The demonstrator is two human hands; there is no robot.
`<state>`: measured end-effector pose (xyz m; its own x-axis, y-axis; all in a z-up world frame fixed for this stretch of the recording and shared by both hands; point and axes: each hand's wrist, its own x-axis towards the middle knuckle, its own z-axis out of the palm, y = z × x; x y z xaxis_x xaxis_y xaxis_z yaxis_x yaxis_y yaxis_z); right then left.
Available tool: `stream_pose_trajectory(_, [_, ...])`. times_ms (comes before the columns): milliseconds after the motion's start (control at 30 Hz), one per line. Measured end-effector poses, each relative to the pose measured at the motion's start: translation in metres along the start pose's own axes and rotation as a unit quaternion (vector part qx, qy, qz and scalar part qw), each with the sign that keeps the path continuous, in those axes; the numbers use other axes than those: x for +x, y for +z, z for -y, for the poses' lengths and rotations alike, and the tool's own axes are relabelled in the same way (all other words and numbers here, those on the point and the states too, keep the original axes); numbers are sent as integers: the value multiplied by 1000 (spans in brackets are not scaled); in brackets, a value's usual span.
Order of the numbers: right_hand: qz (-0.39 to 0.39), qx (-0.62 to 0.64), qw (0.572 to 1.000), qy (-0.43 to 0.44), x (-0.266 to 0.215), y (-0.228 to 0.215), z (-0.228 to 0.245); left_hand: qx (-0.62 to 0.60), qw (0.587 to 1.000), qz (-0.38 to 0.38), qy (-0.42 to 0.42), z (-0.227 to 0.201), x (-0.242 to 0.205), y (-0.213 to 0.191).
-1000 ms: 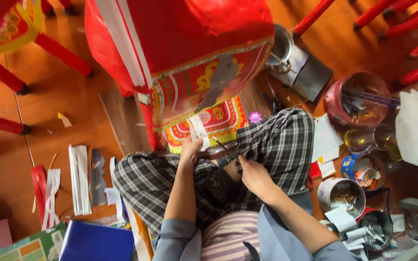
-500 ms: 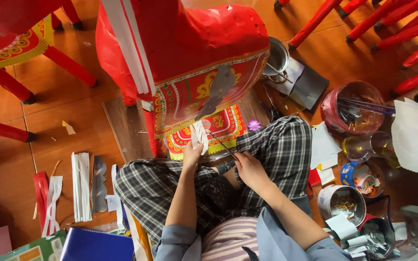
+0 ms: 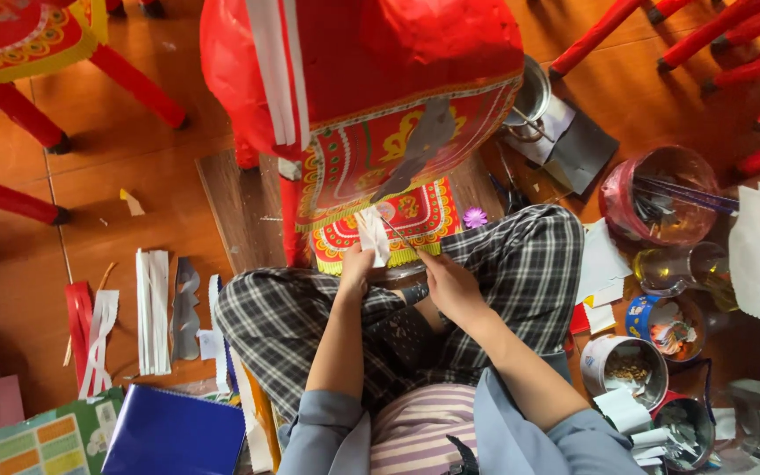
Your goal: Decorating red paper horse figures with colorful paper ornaments and strips
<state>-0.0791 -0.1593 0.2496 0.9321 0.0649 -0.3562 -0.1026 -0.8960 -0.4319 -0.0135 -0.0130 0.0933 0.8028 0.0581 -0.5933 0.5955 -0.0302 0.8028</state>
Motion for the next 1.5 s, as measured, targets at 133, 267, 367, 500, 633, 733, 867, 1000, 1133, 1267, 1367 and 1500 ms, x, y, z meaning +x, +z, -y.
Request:
stream_pose_trajectory(133, [14,-43,999,-21,21,12,4,-53,998,-5,-16,-13,-9,-3])
stream_pose_trajectory(267, [19,-40,999,-31,44,39,-6,-69,997,-18,-24,14,20,4])
stream_pose_trajectory(367, [10,-62,996,-56,62,53,-12,-35,998,-32,-32,78,76,11])
stream_pose_trajectory(500, [76,-22,997,19,67,44,8,-31,998,-46,-39,89,83,11])
stream_pose_trajectory(633, [102,215,948,210,70,8,53,-41,997,-47,-45,98,89,10])
stream_pose_trajectory(733, [117,156,961,198,72,-18,83,-39,997,-46,-47,112,101,10])
stream_pose_trajectory(867, [70,155,975,140,110,44,46,-60,996,-44,-58,128,112,8])
stream_pose_trajectory(1000, [-108,-64,986,-114,137,83,22,-55,996,-45,-50,132,118,7])
stream_pose_trajectory(1133, [-203,-26,962,-183,168,122,-19,-68,995,-29,-65,131,118,9])
stream_pose_trajectory(1267, [-91,10,990,-104,121,64,1,-83,993,-31,-73,125,113,12])
stream_pose_trajectory(1367, [-109,-4,984,-138,69,49,-2,-89,992,-29,-81,113,106,10])
stream_pose_trajectory(1500, [-23,-6,993,-112,47,72,-24,-70,993,-37,-84,120,111,9])
